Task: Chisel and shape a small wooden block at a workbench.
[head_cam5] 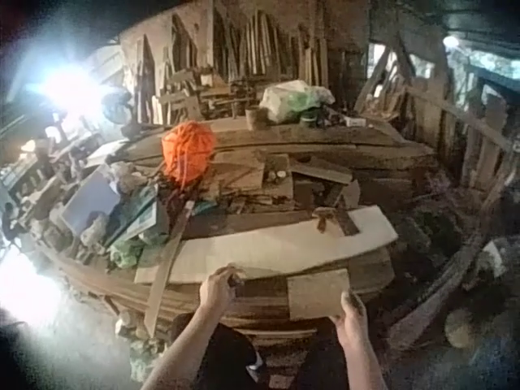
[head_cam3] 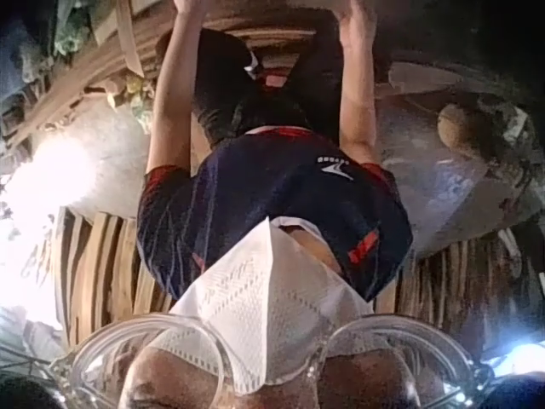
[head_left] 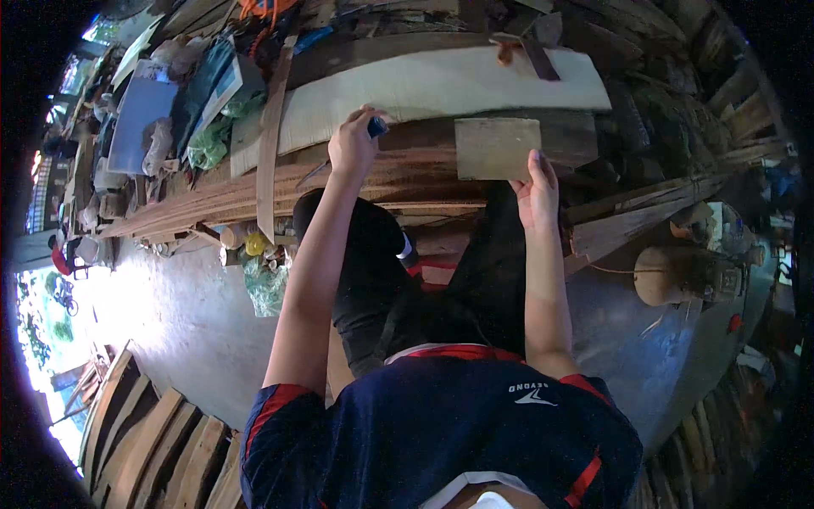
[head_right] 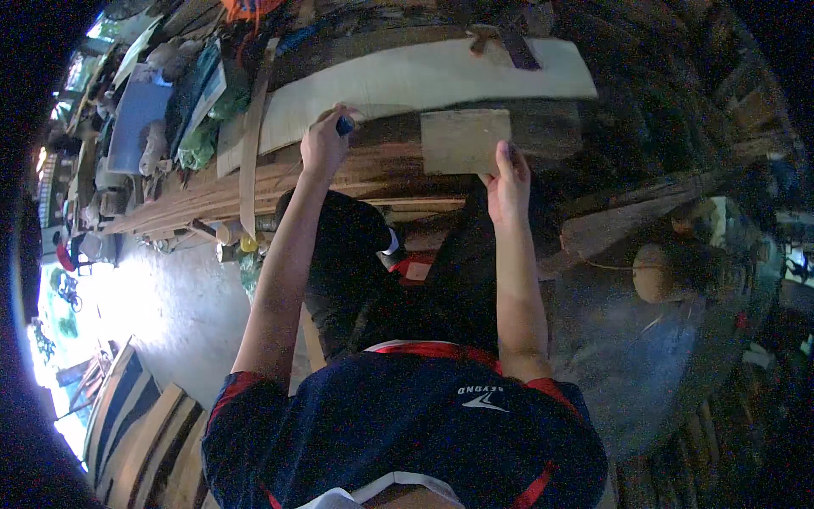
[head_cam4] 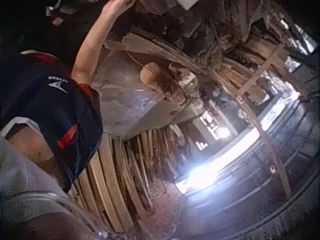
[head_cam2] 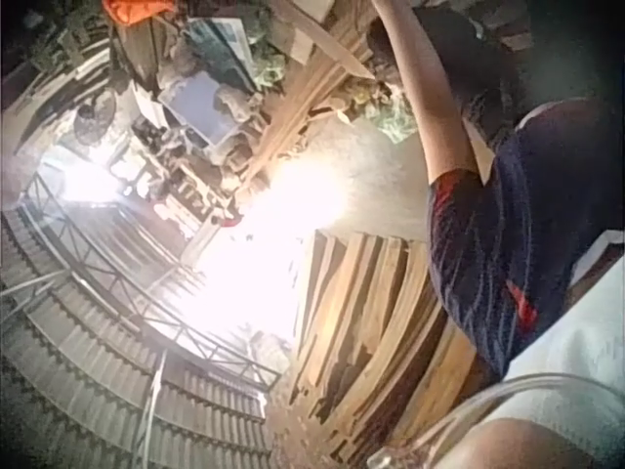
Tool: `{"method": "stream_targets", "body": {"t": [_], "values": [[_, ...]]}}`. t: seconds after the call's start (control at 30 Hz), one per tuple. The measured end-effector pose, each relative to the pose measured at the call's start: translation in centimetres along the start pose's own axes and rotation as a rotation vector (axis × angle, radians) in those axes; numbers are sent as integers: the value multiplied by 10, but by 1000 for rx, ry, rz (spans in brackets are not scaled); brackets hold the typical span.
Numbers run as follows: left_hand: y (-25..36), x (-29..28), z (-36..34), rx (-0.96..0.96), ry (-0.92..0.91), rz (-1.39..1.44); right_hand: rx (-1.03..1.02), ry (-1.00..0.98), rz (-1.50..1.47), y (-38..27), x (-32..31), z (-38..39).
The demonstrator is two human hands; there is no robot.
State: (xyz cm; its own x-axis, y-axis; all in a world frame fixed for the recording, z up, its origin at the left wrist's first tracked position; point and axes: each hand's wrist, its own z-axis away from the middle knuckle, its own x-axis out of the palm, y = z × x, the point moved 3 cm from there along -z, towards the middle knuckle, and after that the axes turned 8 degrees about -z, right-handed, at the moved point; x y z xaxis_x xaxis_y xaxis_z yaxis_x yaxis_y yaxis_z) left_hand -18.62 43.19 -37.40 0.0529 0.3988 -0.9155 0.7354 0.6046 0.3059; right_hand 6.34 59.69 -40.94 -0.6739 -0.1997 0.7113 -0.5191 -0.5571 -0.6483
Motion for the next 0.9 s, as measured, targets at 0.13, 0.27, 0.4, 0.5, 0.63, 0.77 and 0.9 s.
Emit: {"method": "stream_targets", "body": {"t": [0.13, 0.27, 0.4, 0.5, 0.63, 0.77, 0.9], "values": [[1, 10, -35, -158, -55, -129, -17, -28, 12, -3, 5, 6], [-8, 12, -62, -192, -60, -216, -10, -37, 94, -10, 6, 15], [0, 15, -66, -234, -192, -284, -125, 134, 515, -39, 15, 19], [-3, 17, -62, -297, -258, -289, -258, 90, 648, -49, 28, 11], [-17, 23, -58, -301, -222, -253, -367, -18, 814, -48, 34, 3], [-8, 23, -56, -309, -205, -259, -421, -26, 862, -43, 33, 9], [-18, 21, -55, -305, -193, -279, -396, -25, 858, -34, 33, 4]]}}
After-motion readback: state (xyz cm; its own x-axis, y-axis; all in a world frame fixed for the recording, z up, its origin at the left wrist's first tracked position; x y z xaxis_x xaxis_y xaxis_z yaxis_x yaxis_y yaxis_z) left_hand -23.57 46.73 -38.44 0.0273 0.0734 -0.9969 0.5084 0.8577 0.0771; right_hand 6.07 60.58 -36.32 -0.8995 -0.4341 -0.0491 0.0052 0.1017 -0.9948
